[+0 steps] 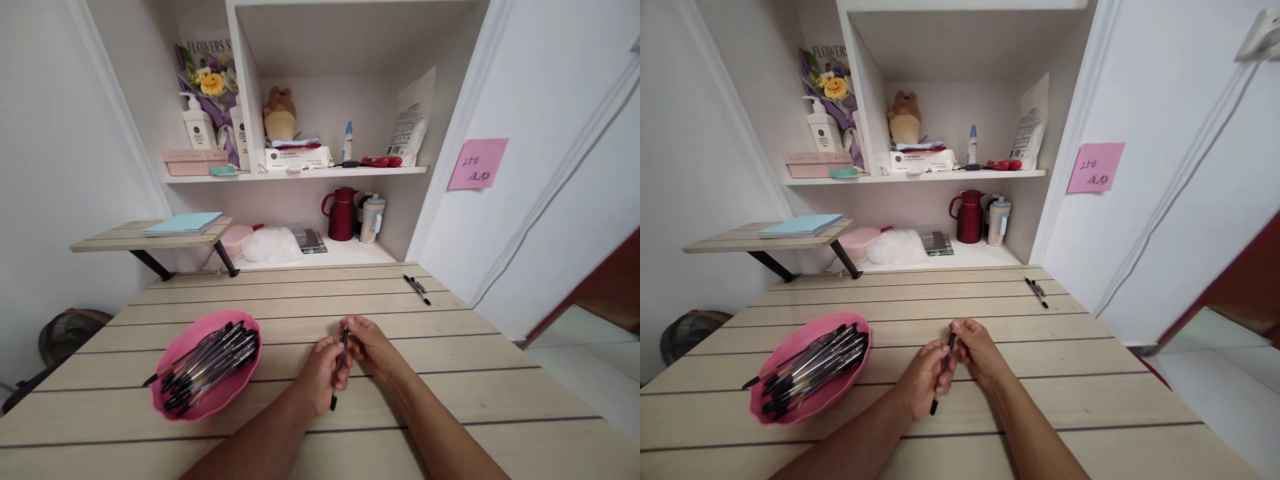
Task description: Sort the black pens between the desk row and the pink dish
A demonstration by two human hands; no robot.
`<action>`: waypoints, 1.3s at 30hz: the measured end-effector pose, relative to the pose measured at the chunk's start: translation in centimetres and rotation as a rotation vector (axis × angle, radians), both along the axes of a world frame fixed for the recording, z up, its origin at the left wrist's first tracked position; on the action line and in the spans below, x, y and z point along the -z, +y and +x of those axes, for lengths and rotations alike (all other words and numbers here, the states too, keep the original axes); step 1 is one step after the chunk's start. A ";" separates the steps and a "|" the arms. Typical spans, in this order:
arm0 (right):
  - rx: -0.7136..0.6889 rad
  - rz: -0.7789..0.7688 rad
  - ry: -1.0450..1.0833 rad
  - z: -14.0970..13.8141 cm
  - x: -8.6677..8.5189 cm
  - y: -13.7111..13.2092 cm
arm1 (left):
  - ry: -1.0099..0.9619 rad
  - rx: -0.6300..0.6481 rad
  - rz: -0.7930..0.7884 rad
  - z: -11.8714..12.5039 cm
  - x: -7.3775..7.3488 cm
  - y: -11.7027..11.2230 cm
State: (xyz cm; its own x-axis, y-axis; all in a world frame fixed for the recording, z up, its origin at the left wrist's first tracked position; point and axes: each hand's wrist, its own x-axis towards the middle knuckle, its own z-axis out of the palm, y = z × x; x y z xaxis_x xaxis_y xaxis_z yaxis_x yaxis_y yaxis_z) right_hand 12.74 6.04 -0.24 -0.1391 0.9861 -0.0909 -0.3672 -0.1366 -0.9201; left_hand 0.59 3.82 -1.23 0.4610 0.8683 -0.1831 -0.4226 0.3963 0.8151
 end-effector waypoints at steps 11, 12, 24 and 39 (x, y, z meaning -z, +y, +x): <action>0.015 -0.004 0.006 0.3 0.6 0.3 | -0.002 0.020 0.004 -0.1 0.2 0.0; 0.020 0.005 -0.002 0.3 0.6 0.3 | 0.006 0.020 -0.001 -0.1 0.2 0.0; -0.008 0.042 0.088 0.2 0.2 0.0 | -0.031 0.081 -0.065 -0.4 -0.1 0.0; 0.213 0.091 0.148 0.9 0.7 0.8 | 0.014 0.047 -0.037 -0.2 0.2 -0.2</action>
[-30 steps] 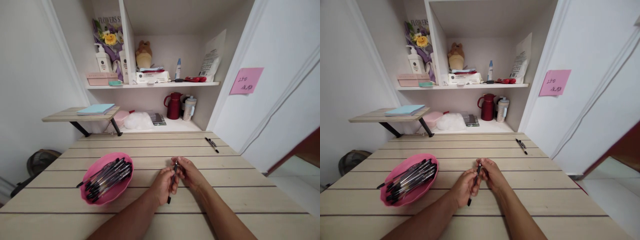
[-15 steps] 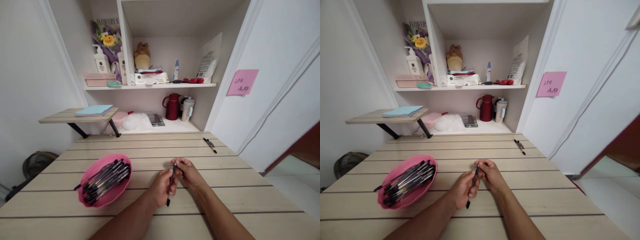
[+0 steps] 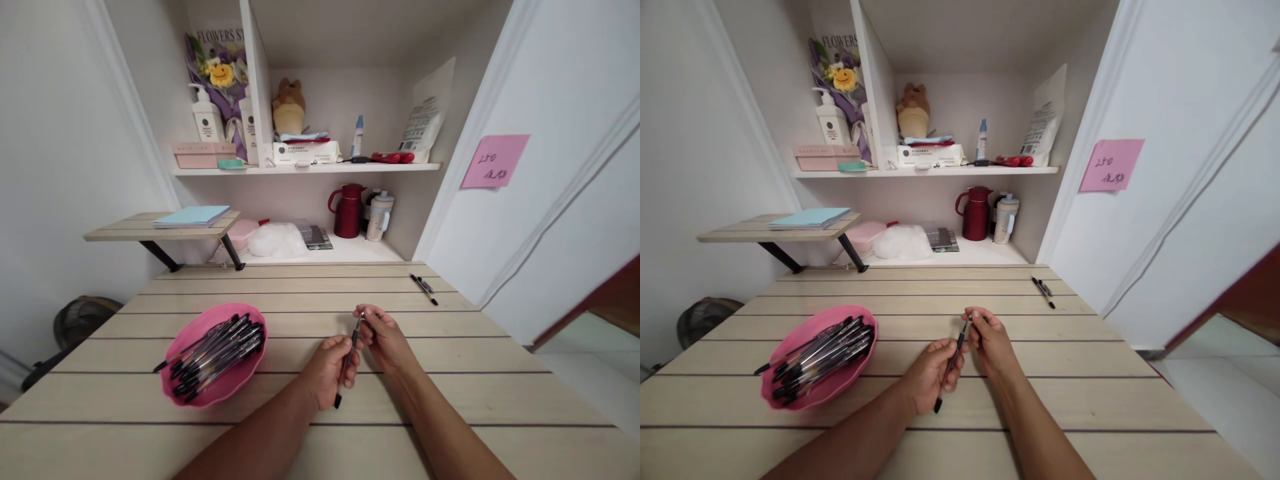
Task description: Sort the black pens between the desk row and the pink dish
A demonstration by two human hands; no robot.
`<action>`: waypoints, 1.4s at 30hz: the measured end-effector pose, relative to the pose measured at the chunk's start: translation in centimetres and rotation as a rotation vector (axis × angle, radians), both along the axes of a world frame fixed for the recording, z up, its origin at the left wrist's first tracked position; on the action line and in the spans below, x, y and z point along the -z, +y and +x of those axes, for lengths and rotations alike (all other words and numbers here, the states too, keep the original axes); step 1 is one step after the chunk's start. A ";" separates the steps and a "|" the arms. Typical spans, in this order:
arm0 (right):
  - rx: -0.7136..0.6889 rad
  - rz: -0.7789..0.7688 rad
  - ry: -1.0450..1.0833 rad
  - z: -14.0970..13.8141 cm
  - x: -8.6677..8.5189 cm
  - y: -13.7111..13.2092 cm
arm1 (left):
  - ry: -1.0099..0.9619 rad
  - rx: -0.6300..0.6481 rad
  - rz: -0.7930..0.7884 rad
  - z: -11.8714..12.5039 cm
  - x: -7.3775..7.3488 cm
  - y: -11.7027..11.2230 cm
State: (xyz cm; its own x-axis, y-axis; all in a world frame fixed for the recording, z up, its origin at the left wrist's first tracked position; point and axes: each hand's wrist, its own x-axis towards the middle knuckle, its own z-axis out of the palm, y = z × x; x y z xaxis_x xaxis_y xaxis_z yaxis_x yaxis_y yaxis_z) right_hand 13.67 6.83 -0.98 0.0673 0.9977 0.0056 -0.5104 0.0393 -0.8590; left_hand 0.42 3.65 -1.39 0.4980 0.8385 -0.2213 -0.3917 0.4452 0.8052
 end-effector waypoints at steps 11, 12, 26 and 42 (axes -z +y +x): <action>-0.060 -0.097 -0.373 -0.5 0.0 -0.1 | -0.350 -0.279 -0.135 0.0 0.3 0.8; -0.103 -0.091 -0.427 -0.7 -0.2 -0.4 | -0.388 -0.321 -0.136 0.0 0.3 1.0; -0.018 0.102 -1.033 -0.1 0.3 -1.4 | -0.431 -0.454 -0.113 -0.7 1.0 2.7; 0.347 -0.242 -1.909 14.4 0.6 7.2 | -0.290 -0.313 -0.140 -0.9 0.7 2.2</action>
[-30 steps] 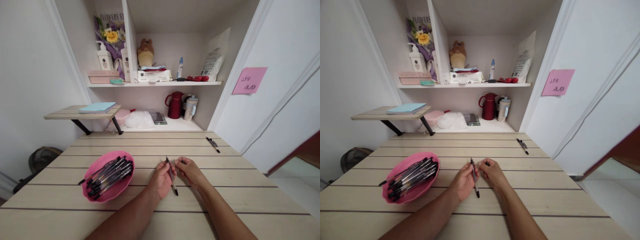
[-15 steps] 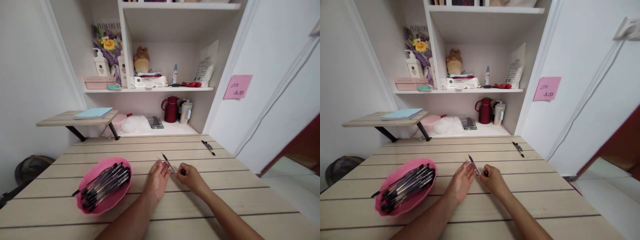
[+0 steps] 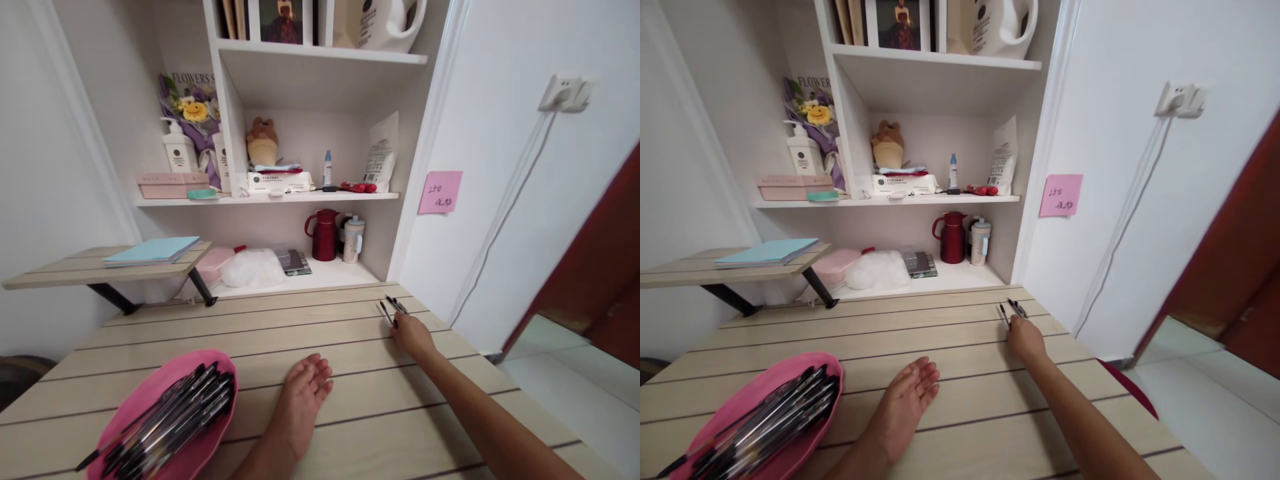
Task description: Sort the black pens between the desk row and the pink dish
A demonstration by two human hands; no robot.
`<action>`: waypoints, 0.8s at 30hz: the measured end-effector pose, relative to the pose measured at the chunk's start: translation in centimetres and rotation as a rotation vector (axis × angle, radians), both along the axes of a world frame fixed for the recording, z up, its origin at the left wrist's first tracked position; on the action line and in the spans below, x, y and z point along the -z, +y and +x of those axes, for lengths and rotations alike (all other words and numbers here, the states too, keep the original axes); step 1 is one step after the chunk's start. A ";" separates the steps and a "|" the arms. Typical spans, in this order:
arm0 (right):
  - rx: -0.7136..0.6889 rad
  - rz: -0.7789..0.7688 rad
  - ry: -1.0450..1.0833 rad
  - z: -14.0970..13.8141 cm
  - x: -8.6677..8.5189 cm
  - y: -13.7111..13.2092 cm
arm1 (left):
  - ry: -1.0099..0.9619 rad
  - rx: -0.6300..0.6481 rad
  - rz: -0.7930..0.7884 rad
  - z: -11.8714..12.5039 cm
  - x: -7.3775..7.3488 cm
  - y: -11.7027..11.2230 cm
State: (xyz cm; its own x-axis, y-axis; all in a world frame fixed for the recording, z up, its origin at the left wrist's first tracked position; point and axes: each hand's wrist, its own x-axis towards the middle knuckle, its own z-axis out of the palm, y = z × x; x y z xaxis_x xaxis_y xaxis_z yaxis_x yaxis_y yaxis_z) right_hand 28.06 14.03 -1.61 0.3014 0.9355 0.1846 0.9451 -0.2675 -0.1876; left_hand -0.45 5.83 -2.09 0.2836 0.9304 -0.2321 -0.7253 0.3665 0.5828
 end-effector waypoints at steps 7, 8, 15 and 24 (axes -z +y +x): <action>-0.043 -0.027 -0.047 0.4 0.2 1.2 | 0.036 -0.001 0.001 0.2 0.2 0.1; -0.052 -0.030 -0.051 0.2 0.2 1.3 | 0.041 0.001 -0.002 0.2 0.2 0.1; -0.097 -0.028 -0.062 -0.9 0.5 1.9 | 0.052 0.010 -0.020 0.3 0.2 0.3; -0.102 -0.017 -0.056 -1.7 0.4 2.2 | 0.059 0.025 -0.020 0.2 0.0 0.1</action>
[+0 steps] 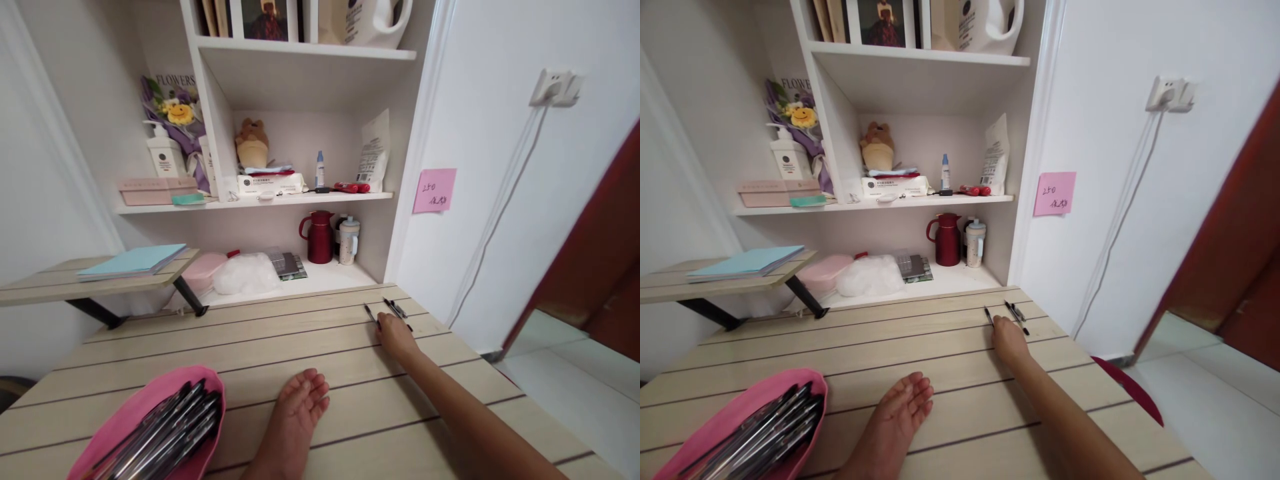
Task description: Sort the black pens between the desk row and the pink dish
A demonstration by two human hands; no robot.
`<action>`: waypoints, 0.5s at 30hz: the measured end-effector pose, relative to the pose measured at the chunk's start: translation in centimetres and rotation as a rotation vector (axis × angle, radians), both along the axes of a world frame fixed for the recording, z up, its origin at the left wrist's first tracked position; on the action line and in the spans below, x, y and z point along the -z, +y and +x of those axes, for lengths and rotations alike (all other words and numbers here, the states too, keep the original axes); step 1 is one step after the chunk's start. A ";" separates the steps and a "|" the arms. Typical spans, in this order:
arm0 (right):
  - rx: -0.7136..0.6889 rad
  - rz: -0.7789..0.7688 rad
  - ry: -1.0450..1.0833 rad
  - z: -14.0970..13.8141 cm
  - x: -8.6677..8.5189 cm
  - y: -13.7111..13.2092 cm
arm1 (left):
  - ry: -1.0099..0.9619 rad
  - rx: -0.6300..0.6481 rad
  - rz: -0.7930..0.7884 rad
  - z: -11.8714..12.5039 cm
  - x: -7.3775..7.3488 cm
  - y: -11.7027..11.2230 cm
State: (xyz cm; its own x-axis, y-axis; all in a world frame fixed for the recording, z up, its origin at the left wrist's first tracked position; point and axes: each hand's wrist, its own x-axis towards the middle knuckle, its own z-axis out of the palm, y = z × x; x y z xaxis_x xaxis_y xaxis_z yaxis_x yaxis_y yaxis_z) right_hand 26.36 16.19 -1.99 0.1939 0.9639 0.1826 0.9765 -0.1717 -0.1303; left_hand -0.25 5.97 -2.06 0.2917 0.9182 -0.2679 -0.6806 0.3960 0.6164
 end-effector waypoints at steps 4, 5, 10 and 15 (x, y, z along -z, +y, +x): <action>0.001 0.002 0.014 -0.2 -0.2 -0.1 | 0.000 -0.009 -0.007 0.0 0.0 0.0; 0.003 0.003 0.017 -0.2 -0.2 -0.1 | 0.003 -0.010 -0.008 0.0 0.0 0.0; 0.028 0.021 0.042 -0.2 -0.3 -0.3 | 0.015 -0.014 -0.013 0.1 -0.1 0.0; 0.058 0.081 0.087 -0.5 -1.3 -1.0 | 0.017 -0.007 0.012 0.2 0.0 0.0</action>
State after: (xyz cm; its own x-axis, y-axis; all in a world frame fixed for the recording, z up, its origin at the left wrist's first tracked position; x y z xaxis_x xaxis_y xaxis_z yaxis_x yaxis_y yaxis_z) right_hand 25.81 15.15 -0.67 0.2678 0.9333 0.2394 0.9495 -0.2134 -0.2301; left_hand -0.10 5.96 -2.04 0.2811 0.9234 -0.2614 -0.6724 0.3838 0.6329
